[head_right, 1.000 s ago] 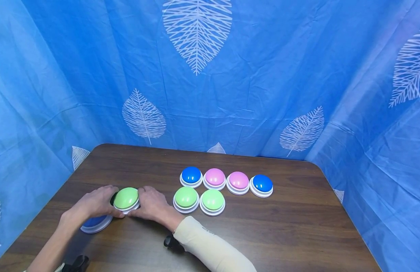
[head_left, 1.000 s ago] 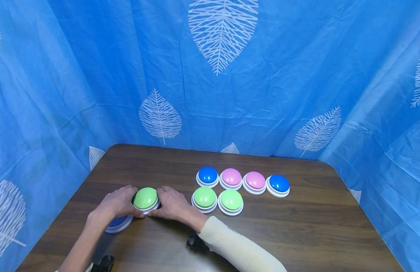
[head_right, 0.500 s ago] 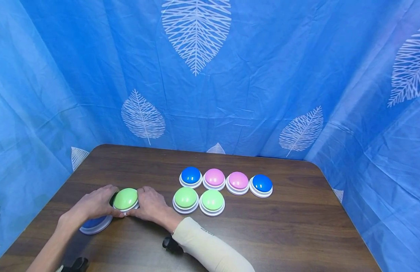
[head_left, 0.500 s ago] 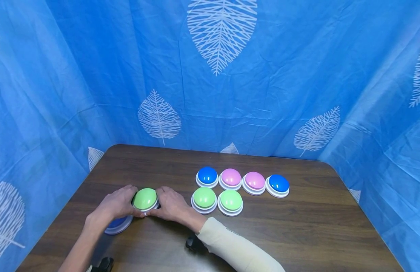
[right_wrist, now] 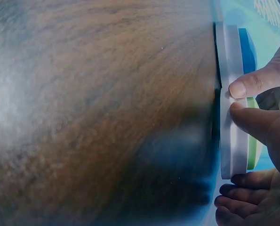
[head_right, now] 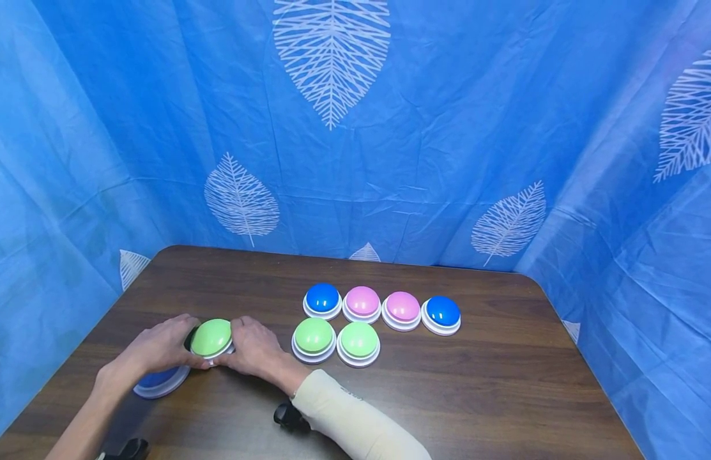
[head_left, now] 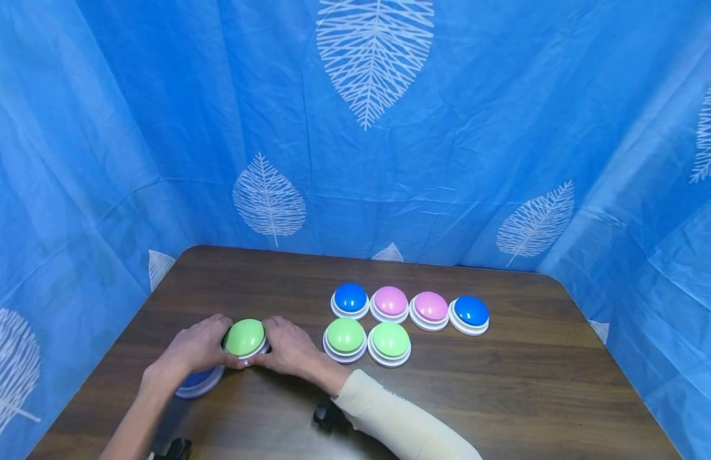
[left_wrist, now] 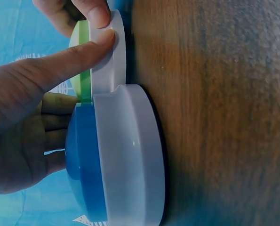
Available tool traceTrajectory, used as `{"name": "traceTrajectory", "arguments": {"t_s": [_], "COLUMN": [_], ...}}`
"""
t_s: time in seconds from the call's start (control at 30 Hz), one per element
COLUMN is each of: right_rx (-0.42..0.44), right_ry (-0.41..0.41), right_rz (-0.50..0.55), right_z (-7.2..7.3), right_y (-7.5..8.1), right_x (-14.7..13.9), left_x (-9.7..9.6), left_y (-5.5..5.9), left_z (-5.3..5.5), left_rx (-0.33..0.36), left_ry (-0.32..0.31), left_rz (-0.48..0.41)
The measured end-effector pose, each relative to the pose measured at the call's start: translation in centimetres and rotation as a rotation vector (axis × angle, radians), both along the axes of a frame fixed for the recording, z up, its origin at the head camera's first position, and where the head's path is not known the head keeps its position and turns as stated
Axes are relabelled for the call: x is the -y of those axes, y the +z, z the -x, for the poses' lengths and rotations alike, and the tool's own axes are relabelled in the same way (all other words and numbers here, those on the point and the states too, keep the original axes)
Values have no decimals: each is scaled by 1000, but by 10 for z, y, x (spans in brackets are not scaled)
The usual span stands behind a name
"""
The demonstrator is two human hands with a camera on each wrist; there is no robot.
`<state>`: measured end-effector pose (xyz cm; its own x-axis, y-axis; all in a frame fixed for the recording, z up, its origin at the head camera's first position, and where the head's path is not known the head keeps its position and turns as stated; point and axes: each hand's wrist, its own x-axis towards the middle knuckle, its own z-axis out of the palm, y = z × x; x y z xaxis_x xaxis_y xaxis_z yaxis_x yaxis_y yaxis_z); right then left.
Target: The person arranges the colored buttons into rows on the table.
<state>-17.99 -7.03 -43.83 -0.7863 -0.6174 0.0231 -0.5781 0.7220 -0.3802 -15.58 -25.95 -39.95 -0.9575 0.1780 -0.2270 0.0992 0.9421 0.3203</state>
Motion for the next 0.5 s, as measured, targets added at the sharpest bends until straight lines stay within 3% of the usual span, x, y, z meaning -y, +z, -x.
{"name": "traceTrajectory", "arguments": {"t_s": [0.5], "right_rx": [29], "right_ry": [-31], "right_rz": [134], "right_z": [-1], "right_y": [5], "right_x": [-3], "left_x": [-1], "left_y": [13], "left_z": [-2], "left_rx": [-58], "left_ry": [-3], "left_rz": [-31]}}
